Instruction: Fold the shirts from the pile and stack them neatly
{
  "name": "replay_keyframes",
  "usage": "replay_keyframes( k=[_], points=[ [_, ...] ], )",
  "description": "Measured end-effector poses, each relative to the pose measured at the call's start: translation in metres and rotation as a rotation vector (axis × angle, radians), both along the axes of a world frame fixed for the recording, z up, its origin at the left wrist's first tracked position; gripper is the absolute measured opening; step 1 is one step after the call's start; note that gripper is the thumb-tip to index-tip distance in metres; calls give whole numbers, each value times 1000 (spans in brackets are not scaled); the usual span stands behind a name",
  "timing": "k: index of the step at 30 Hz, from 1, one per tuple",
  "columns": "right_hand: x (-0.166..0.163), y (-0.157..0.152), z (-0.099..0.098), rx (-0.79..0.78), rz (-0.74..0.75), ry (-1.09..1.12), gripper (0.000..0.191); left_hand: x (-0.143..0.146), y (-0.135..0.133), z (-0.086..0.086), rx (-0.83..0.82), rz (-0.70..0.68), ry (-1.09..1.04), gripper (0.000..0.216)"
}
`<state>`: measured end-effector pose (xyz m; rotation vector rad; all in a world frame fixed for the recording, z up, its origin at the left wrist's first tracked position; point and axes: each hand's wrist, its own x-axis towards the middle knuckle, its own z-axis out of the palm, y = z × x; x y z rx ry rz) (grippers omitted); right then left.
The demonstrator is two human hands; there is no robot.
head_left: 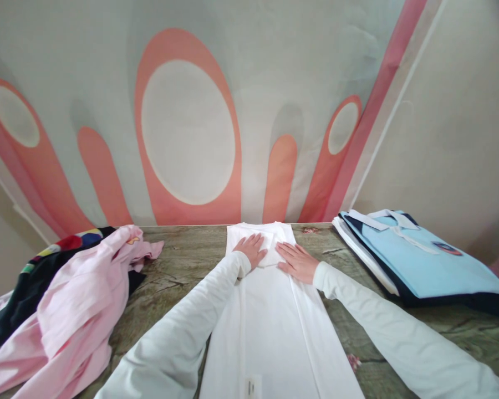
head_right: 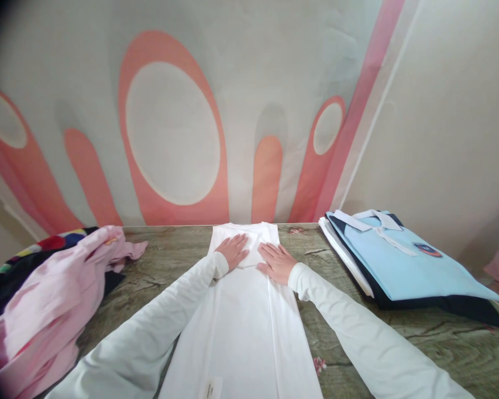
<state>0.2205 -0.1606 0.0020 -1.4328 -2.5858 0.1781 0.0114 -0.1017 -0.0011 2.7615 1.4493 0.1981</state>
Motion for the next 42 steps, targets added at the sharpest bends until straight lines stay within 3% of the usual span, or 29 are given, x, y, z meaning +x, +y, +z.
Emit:
replay_keyframes(
  k=[3,8,12,16,21,26,32,38,42],
  points=[
    [7,-11,4,37,6,16,52,-1,-2,3,25,-11,-61,51],
    [4,-29,13,215,2,177,34,-7,-14,22,147,-164,-284,33],
    [-1,-34,13,261,4,314,20,-10,-29,33,63,-268,-342,49],
    [-4,-34,10,261,38,340,25,-12,-36,24,-15,-318,-300,70],
    [-5,-37,9,244,41,320,33,-15,-35,13,-20,-325,-242,50],
    [-7,-39,11,224,27,307,32,-19,-34,18,-80,-356,-271,42],
    [-6,-39,12,216,22,286,32,-15,-31,23,-212,-150,-548,38],
    [-7,-38,12,222,17,270,31,-6,-30,22,-110,70,-753,35],
    [-8,-39,11,229,19,274,29,-1,-38,18,-91,53,-706,26]
  ],
)
